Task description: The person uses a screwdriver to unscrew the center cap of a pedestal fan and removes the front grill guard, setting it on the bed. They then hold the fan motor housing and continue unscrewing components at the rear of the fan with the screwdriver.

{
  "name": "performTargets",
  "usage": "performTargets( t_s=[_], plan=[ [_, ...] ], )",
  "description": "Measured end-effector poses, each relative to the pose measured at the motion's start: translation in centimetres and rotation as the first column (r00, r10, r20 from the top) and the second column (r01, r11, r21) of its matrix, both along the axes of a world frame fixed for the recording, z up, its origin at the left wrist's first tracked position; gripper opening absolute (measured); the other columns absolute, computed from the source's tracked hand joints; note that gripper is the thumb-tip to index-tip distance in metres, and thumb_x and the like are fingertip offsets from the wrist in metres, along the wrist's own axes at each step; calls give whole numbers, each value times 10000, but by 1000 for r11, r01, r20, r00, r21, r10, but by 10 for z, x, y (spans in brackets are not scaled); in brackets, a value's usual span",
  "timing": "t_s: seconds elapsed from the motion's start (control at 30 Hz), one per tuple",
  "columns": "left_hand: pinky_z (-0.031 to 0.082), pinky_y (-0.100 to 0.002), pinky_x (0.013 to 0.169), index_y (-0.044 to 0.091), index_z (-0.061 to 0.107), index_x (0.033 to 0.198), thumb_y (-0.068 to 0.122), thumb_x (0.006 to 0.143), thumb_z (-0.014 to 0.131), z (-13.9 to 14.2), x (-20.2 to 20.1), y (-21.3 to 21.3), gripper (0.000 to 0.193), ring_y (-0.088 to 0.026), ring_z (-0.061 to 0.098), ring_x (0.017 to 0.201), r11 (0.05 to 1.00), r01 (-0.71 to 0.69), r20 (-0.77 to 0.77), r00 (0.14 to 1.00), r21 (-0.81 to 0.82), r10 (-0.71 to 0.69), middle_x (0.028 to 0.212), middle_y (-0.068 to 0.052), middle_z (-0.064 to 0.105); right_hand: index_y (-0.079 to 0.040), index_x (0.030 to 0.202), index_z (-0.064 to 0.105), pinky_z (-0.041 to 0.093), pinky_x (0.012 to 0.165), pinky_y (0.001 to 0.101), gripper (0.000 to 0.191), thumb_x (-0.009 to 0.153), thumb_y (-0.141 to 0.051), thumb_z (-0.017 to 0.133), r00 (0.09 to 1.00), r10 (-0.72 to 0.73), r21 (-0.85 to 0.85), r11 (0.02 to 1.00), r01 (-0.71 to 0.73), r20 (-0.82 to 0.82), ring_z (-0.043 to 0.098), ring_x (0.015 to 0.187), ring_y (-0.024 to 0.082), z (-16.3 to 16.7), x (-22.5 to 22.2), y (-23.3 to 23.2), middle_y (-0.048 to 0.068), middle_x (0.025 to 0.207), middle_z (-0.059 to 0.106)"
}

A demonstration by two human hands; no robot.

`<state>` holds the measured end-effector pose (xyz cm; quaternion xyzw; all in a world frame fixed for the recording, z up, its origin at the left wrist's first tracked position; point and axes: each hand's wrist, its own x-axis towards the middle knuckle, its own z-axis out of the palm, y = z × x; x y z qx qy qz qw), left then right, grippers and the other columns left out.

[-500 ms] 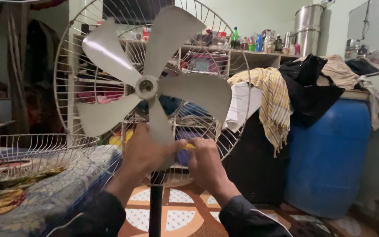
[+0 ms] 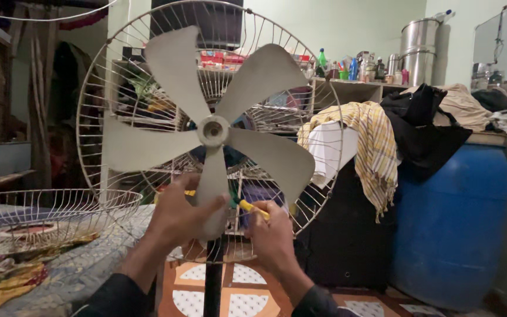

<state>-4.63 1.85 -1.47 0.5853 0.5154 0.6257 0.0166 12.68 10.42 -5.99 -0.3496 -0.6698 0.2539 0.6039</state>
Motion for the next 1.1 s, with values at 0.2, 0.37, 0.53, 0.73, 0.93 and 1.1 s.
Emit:
performTargets(
  t_s=[0.2,0.37,0.53,0.73,0.93,1.1],
  plan=[
    [588,-332,750,40,734,1175,438,802,729,-4,1,23,545,-182,748,876,942,308,164,931,130,-327,1022,-124,793,15,1001,602,460,542,322,197,979,-158,509,690,263,-363,696,-620,-674,576,639,186,2,-6,1,69,777,560],
    [581,-344,732,35,730,1124,481,800,744,9,14,25,552,-203,741,815,952,284,170,939,114,-300,958,-123,788,-33,959,531,513,661,311,87,982,-105,488,614,318,-426,494,-758,-723,533,712,169,-1,-7,-11,66,820,532],
    [585,-358,756,54,733,1116,533,785,731,17,16,26,582,-195,757,826,973,218,176,957,79,-229,950,-99,779,-16,970,541,483,632,315,86,940,-90,508,723,288,-474,596,-648,-627,518,687,162,-2,-5,-15,72,815,529],
    [553,-384,760,-7,708,1094,395,910,624,-6,6,77,450,-223,704,835,941,167,43,981,295,-188,954,-119,743,-38,948,530,438,576,325,119,911,-144,489,752,264,-504,604,-618,-604,483,637,156,-1,6,-11,53,755,489],
    [514,-383,655,-49,687,1064,183,978,477,-10,-27,114,324,-218,635,734,906,343,411,809,248,-419,887,-92,705,-34,901,545,464,541,339,128,877,-112,446,710,405,-408,610,-679,-576,464,574,154,7,12,-18,39,708,485],
    [548,-364,696,53,712,1153,113,842,614,-2,-33,95,331,-165,678,789,949,142,94,980,280,-174,877,-36,724,-44,917,596,403,533,284,110,865,-75,504,741,347,-423,649,-633,-575,459,575,127,8,8,-7,24,714,488]
  ],
)
